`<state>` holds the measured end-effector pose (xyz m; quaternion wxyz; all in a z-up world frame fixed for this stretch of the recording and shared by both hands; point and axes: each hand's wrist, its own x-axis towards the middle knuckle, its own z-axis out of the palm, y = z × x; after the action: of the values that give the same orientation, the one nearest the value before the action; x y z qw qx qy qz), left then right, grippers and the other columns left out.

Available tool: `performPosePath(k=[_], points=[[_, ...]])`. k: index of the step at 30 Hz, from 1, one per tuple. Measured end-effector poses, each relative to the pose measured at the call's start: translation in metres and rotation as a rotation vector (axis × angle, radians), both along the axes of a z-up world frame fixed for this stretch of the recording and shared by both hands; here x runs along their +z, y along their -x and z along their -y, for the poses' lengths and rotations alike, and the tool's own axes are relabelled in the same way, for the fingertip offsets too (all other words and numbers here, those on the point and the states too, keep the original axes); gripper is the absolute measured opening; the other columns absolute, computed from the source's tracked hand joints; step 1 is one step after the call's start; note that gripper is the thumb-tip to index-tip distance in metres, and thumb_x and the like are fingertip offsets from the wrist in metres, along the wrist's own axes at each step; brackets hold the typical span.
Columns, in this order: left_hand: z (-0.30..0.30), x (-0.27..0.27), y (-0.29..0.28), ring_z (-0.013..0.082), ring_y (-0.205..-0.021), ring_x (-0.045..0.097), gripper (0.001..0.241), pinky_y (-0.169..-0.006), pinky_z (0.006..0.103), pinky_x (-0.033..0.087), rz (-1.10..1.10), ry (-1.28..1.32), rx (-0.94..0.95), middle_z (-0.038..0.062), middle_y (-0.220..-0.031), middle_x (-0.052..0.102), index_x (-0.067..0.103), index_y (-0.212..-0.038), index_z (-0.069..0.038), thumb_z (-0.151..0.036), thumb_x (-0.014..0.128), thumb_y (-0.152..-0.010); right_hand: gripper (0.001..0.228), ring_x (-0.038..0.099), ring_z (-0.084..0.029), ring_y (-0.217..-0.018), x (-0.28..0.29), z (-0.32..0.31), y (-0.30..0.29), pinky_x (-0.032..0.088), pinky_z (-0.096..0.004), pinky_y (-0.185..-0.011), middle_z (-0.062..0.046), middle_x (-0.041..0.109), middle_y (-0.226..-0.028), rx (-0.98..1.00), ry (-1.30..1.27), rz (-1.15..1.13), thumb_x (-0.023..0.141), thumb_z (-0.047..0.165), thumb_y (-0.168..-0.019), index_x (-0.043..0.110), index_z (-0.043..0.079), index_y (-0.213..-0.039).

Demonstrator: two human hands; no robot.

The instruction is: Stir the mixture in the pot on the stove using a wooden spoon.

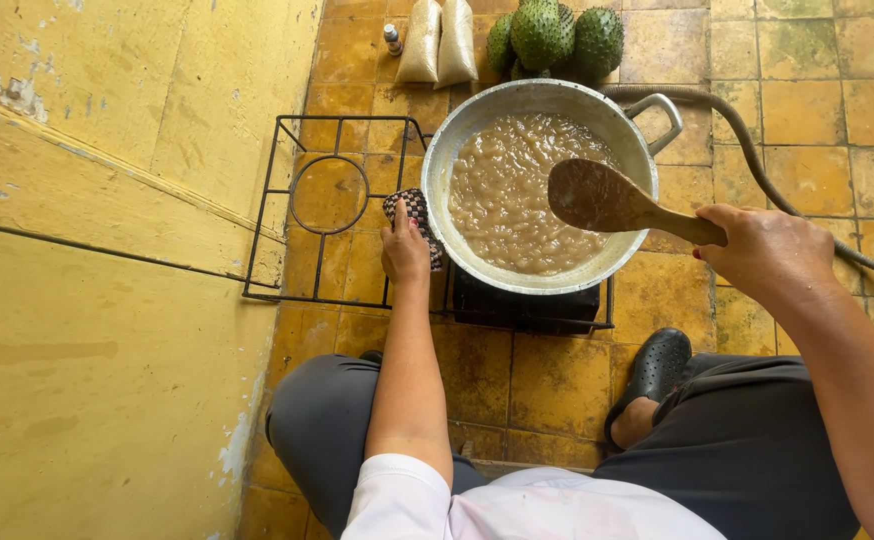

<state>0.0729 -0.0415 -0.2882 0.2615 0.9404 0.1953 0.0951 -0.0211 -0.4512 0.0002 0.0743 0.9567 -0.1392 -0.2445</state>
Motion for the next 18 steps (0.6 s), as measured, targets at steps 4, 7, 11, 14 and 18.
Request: performPosePath(k=[4,7,11,14,18], points=[[0.006,0.041,0.006,0.0449,-0.104,0.067,0.053,-0.077,0.0539,0.054,-0.183,0.175,0.033,0.029,-0.144,0.051,0.031,-0.161,-0.046,-0.035,0.039,-0.11,0.048,0.07,-0.034,-0.115,0.003,0.0,-0.007,0.053,-0.047,-0.085,-0.002,0.075,-0.123,-0.025,0.003,-0.031,0.05,0.058,-0.095,0.051,0.052,-0.143],[0.007,0.061,0.009,0.0426,-0.114,0.064,0.054,-0.087,0.0541,0.054,-0.236,0.248,0.039,0.025,-0.147,0.051,0.026,-0.162,-0.047,-0.037,0.036,-0.11,0.047,0.073,-0.034,-0.108,-0.001,0.004,-0.012,0.054,-0.045,-0.08,-0.004,0.077,-0.117,-0.016,0.019,-0.005,0.052,0.063,-0.093,0.055,0.051,-0.138],[0.007,0.08,0.013,0.0437,-0.137,0.048,0.056,-0.1,0.0504,0.053,-0.173,0.293,0.064,0.017,-0.172,0.017,0.02,-0.163,-0.041,-0.035,0.035,-0.109,0.044,0.073,-0.035,-0.108,-0.005,0.011,-0.016,0.053,-0.047,-0.081,-0.004,0.077,-0.118,-0.038,0.002,0.021,0.052,0.059,-0.096,0.056,0.051,-0.138],[0.012,0.124,0.026,0.046,-0.149,0.028,0.064,-0.096,0.0455,0.057,-0.054,0.363,0.057,0.017,-0.174,0.006,0.011,-0.164,-0.037,-0.029,0.041,-0.108,0.044,0.072,-0.035,-0.108,-0.009,0.017,-0.018,0.053,-0.047,-0.08,-0.005,0.076,-0.118,-0.051,-0.006,0.031,0.052,0.057,-0.096,0.056,0.05,-0.139],[0.025,0.204,0.068,0.039,-0.159,0.004,0.075,-0.115,0.0566,0.045,0.074,0.568,0.027,0.014,-0.175,0.0,0.003,-0.165,-0.029,-0.029,0.048,-0.105,0.041,0.072,-0.032,-0.105,-0.017,0.021,-0.02,0.052,-0.044,-0.079,-0.005,0.077,-0.114,-0.02,0.03,0.047,0.051,0.055,-0.099,0.057,0.046,-0.138]])
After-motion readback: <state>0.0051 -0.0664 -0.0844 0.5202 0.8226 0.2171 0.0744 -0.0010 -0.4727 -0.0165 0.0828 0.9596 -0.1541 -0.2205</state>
